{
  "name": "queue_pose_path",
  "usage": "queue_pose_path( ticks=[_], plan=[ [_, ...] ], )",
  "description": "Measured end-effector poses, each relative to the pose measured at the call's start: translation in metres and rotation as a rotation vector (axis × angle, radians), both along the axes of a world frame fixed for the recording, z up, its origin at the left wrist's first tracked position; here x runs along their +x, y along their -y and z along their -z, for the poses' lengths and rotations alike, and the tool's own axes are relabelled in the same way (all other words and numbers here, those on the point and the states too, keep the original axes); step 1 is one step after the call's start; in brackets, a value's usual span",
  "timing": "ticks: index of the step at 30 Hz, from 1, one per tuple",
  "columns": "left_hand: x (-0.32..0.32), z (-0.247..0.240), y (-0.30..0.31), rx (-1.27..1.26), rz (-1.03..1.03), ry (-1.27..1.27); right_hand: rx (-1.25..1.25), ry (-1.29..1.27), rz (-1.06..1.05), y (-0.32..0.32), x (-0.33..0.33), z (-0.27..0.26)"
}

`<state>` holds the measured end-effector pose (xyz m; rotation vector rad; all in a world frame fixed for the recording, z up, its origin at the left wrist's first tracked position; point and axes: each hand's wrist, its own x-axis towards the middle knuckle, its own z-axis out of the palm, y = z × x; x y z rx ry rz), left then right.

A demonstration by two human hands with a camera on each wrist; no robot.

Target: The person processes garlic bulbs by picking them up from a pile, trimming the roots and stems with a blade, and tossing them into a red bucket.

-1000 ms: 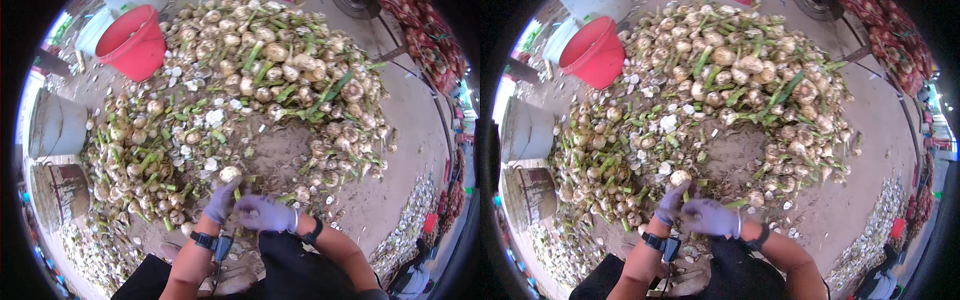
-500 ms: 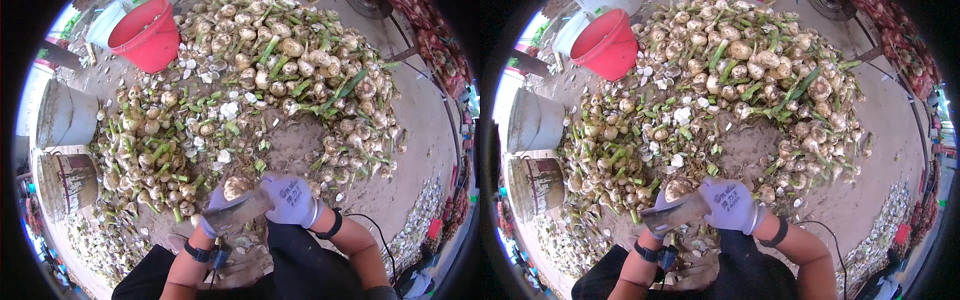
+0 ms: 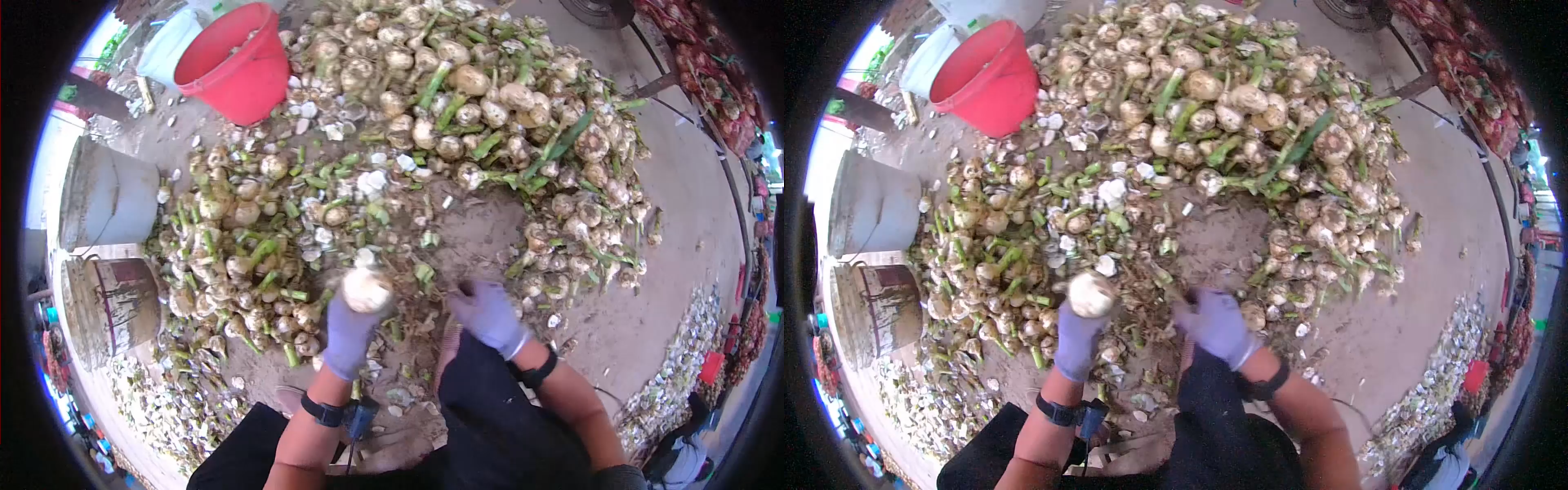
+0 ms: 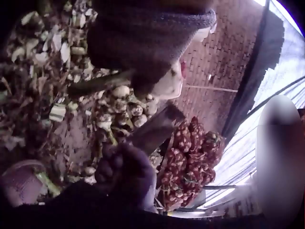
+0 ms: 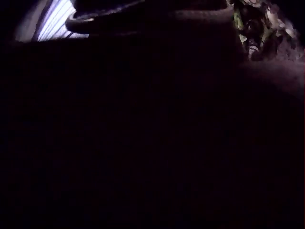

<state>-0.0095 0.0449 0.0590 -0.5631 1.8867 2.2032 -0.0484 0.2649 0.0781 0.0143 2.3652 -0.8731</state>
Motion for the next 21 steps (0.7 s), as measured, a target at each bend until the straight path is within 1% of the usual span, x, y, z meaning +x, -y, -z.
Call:
queue_pose_path(
  ticks=[1,2,3,4,5,6,7,8,9,10,11,12,13,14,15,16,17,18,19,21],
  plan=[
    [0.001,0.005,-0.006,0.046,-0.102,0.023,-0.052,0.006,0.025,0.006,0.012,0.004],
    [0.000,0.007,-0.013,0.025,-0.120,0.037,-0.093,0.007,0.061,0.009,0.022,0.010],
    [0.002,0.008,-0.024,0.030,-0.184,0.060,-0.143,0.022,0.044,0.015,0.026,0.014],
    [0.003,0.007,-0.028,-0.427,-0.118,-0.216,-0.203,0.031,0.026,0.016,0.028,0.018],
    [0.003,0.004,-0.025,-0.884,-0.055,-0.506,-0.184,0.027,0.046,0.008,0.035,0.038],
    [-0.006,-0.022,-0.014,0.073,-0.236,-0.442,-0.055,-0.020,0.095,-0.003,0.045,0.071],
    [-0.015,-0.044,0.003,1.025,-0.378,-0.295,0.074,-0.066,0.140,-0.011,0.050,0.087],
    [-0.016,-0.024,0.044,0.930,-0.447,-0.365,0.190,-0.104,0.306,-0.021,0.049,0.067],
    [-0.015,-0.006,0.077,0.826,-0.512,-0.425,0.200,-0.099,0.309,-0.041,0.053,0.059],
    [-0.016,-0.006,0.071,0.835,-0.503,-0.415,0.301,-0.277,0.293,-0.063,0.057,0.051],
    [-0.019,-0.008,0.061,0.627,-0.521,-0.234,0.399,-0.463,0.272,-0.079,0.058,0.045],
    [-0.019,-0.010,0.050,0.414,-0.538,-0.055,0.403,-0.467,0.275,-0.092,0.062,0.057],
    [-0.014,0.002,0.035,0.104,-0.213,-0.037,0.391,-0.194,0.345,-0.106,0.070,0.081],
    [-0.008,0.014,0.016,-0.204,0.110,-0.020,0.376,0.077,0.409,-0.113,0.073,0.094],
    [-0.008,0.007,-0.011,0.068,0.219,0.094,0.380,0.071,0.399,-0.109,0.068,0.086],
    [0.003,0.045,-0.031,0.135,0.408,0.155,0.287,0.104,0.442,-0.099,0.057,0.071],
    [0.005,0.062,-0.056,-0.078,0.588,0.021,0.190,0.145,0.490,-0.088,0.053,0.066],
    [0.005,0.072,-0.075,-0.297,0.766,-0.110,0.120,-0.065,0.447,-0.083,0.068,0.100],
    [0.003,0.079,-0.082,-0.310,0.760,-0.099,0.107,-0.059,0.440,-0.067,0.060,0.094],
    [-0.001,0.088,-0.083,-0.544,0.618,0.111,-0.384,0.054,0.379,-0.032,0.033,0.048]
  ],
)
